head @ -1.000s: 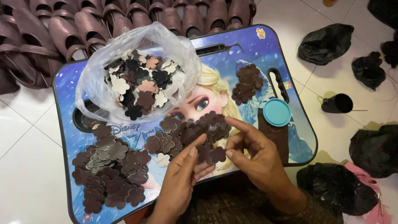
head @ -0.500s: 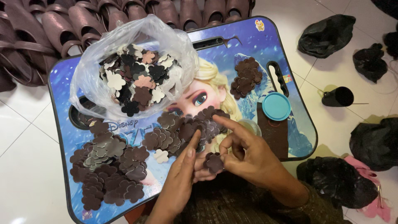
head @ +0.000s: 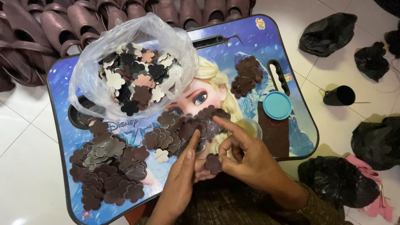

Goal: The person repeatedly picks flower-shaped craft pieces from a plastic bag, dips them into a small container of yellow liquid, and places them on a tray. The process is repeated continuously throughout the clip.

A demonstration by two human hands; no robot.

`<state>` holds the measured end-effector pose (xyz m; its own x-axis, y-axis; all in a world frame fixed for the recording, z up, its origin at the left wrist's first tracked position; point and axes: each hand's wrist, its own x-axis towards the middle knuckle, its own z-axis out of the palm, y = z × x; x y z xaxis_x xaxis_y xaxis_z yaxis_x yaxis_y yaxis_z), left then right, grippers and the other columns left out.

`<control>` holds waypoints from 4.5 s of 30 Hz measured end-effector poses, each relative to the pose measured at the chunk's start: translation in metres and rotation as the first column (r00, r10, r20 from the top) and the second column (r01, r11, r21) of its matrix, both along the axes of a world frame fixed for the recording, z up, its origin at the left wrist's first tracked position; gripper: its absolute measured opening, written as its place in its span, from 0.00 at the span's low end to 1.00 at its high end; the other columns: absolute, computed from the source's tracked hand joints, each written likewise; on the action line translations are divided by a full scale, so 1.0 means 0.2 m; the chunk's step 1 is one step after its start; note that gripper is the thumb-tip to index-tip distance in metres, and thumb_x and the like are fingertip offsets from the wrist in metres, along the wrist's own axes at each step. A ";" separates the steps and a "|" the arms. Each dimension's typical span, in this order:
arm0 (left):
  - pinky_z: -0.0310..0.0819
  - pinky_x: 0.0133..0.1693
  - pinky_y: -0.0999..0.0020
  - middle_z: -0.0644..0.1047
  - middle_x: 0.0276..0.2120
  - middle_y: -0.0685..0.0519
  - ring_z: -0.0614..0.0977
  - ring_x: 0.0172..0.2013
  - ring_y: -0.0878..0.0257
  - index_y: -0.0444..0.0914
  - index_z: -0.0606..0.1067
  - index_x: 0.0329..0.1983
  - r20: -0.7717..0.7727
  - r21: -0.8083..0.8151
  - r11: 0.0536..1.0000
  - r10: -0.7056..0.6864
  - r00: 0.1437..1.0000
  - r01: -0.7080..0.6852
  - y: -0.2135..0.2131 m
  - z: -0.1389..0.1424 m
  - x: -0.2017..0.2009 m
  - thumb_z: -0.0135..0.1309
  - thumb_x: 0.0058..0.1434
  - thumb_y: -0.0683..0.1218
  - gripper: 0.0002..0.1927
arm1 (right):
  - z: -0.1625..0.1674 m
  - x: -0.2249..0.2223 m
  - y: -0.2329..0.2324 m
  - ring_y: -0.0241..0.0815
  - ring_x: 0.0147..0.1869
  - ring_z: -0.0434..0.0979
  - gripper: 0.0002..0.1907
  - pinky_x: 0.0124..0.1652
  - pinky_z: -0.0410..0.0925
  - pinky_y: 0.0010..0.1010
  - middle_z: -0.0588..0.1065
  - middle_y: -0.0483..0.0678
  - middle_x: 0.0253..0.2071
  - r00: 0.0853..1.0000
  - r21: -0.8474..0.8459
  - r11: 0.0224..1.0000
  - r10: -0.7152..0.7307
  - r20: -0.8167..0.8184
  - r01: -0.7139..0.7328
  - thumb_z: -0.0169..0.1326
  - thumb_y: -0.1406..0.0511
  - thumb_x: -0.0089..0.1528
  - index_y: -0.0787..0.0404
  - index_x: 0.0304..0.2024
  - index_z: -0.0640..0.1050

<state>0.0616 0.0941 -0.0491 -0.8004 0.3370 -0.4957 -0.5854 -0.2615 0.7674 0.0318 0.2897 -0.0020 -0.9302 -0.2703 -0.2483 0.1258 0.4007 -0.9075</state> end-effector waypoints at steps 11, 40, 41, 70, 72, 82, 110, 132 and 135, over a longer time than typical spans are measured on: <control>0.71 0.39 0.72 0.84 0.46 0.47 0.78 0.37 0.65 0.40 0.50 0.82 -0.110 -0.055 0.998 0.026 0.994 -0.032 -0.01 -0.05 0.04 0.28 0.76 0.60 0.36 | 0.00 0.01 -0.03 0.25 0.23 0.61 0.44 0.23 0.59 0.19 0.75 0.38 0.28 0.999 0.023 0.999 -0.028 -0.039 0.029 0.60 0.73 0.53 0.56 0.73 0.63; 0.72 0.54 0.71 0.82 0.51 0.41 0.82 0.50 0.65 0.38 0.41 0.80 -0.140 0.152 0.963 0.243 0.960 -0.222 0.08 0.02 0.02 0.49 0.66 0.36 0.44 | -0.08 0.10 -0.02 0.31 0.40 0.76 0.43 0.44 0.71 0.25 0.77 0.43 0.34 0.987 -0.275 0.949 -0.162 -0.010 0.154 0.62 0.74 0.58 0.61 0.74 0.61; 0.73 0.54 0.71 0.82 0.51 0.43 0.82 0.50 0.66 0.38 0.41 0.80 -0.144 0.141 0.959 0.264 0.954 -0.244 0.08 0.03 0.02 0.49 0.65 0.36 0.45 | -0.08 0.09 -0.02 0.30 0.39 0.77 0.43 0.44 0.71 0.25 0.77 0.43 0.33 0.986 -0.270 0.950 -0.166 -0.006 0.159 0.62 0.74 0.58 0.61 0.74 0.61; 0.79 0.40 0.73 0.83 0.33 0.49 0.83 0.34 0.69 0.35 0.42 0.80 -0.222 0.021 0.916 0.396 0.891 -0.401 0.10 0.05 0.04 0.58 0.58 0.33 0.52 | -0.10 0.12 -0.02 0.31 0.41 0.77 0.44 0.43 0.71 0.25 0.78 0.45 0.35 0.986 -0.359 0.918 -0.152 0.069 0.167 0.61 0.75 0.59 0.63 0.75 0.58; 0.79 0.41 0.72 0.83 0.34 0.48 0.83 0.35 0.68 0.36 0.42 0.80 -0.229 0.043 0.916 0.399 0.888 -0.400 0.10 0.05 0.04 0.58 0.59 0.33 0.52 | -0.10 0.12 -0.02 0.30 0.41 0.77 0.44 0.43 0.71 0.25 0.78 0.44 0.35 0.987 -0.357 0.920 -0.149 0.066 0.163 0.61 0.75 0.59 0.62 0.75 0.58; 0.77 0.39 0.73 0.81 0.32 0.51 0.81 0.33 0.68 0.39 0.40 0.80 -0.239 -0.041 0.939 0.322 0.916 -0.341 0.11 0.01 0.06 0.60 0.56 0.32 0.56 | -0.10 0.11 -0.02 0.32 0.42 0.78 0.44 0.45 0.72 0.26 0.79 0.46 0.36 0.976 -0.343 0.914 -0.201 0.081 0.217 0.61 0.75 0.58 0.62 0.75 0.59; 0.78 0.43 0.64 0.85 0.42 0.48 0.86 0.42 0.57 0.46 0.75 0.62 -0.583 -0.747 0.418 -0.037 0.812 -0.517 -0.31 0.34 -0.26 0.59 0.63 0.46 0.23 | 0.00 -0.32 0.32 0.40 0.44 0.82 0.40 0.48 0.76 0.31 0.80 0.53 0.39 0.905 -0.319 0.902 -0.368 -0.212 0.292 0.58 0.76 0.59 0.64 0.73 0.62; 0.74 0.46 0.54 0.82 0.43 0.45 0.81 0.42 0.45 0.38 0.82 0.48 -0.697 -0.687 0.166 -0.428 0.575 -0.708 -0.33 0.17 -0.54 0.59 0.66 0.44 0.09 | -0.12 0.00 0.30 0.59 0.71 0.65 0.30 0.63 0.61 0.48 0.70 0.55 0.66 0.653 0.502 0.854 0.301 -0.695 0.141 0.67 0.48 0.49 0.58 0.48 0.82; 0.74 0.45 0.54 0.82 0.44 0.44 0.81 0.42 0.45 0.38 0.83 0.49 -0.687 -0.716 0.181 -0.352 0.636 -0.674 -0.34 0.16 -0.52 0.57 0.69 0.44 0.09 | -0.14 0.02 0.28 0.59 0.72 0.63 0.30 0.64 0.60 0.49 0.68 0.56 0.67 0.645 0.510 0.850 0.318 -0.694 0.130 0.66 0.47 0.51 0.58 0.49 0.83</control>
